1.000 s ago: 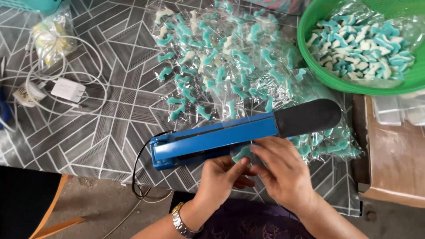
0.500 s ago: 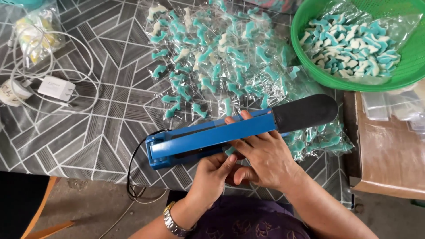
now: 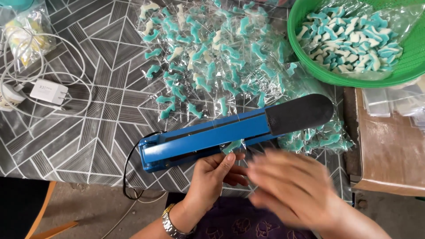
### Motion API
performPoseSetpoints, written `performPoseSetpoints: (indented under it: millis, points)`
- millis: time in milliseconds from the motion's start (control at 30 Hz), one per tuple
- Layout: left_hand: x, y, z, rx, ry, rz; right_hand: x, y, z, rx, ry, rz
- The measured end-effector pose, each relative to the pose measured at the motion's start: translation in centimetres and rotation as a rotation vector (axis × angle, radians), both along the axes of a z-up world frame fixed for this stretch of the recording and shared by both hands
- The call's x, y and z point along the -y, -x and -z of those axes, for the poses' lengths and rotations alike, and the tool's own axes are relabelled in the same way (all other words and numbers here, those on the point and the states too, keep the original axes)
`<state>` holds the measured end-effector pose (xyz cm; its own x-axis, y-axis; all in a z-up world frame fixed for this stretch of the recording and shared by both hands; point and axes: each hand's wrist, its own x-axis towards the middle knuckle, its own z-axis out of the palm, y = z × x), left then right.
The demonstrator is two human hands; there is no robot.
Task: Sealing individual blue and white candies into small plastic bags using a manual heat sealer.
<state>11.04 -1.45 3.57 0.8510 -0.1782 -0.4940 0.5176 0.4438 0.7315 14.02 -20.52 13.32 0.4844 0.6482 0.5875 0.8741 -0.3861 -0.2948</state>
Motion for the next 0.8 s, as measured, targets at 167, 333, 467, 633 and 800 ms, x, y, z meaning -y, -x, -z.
performPoseSetpoints:
  millis: [167,333,467,633,800]
  points:
    - [0.2,-0.6,-1.5,-0.127,-0.055,0.029,4.3,0.4,-7.4,0.013,0.181,0.211]
    - [0.7,-0.4,-1.7,-0.105,-0.075,0.027,-1.2,-8.4,-7.9,0.137,0.247,0.385]
    - [0.7,-0.3,-1.2,-0.068,-0.089,0.027,-1.4,-11.2,-3.5,-0.019,0.561,0.509]
    - [1.0,-0.2,0.4,-0.035,-0.056,0.013,0.0,-12.6,2.0,-0.213,0.442,0.504]
    - [1.0,0.0,1.0,-0.04,-0.026,-0.014,0.2,-13.1,3.9,-0.367,0.348,0.487]
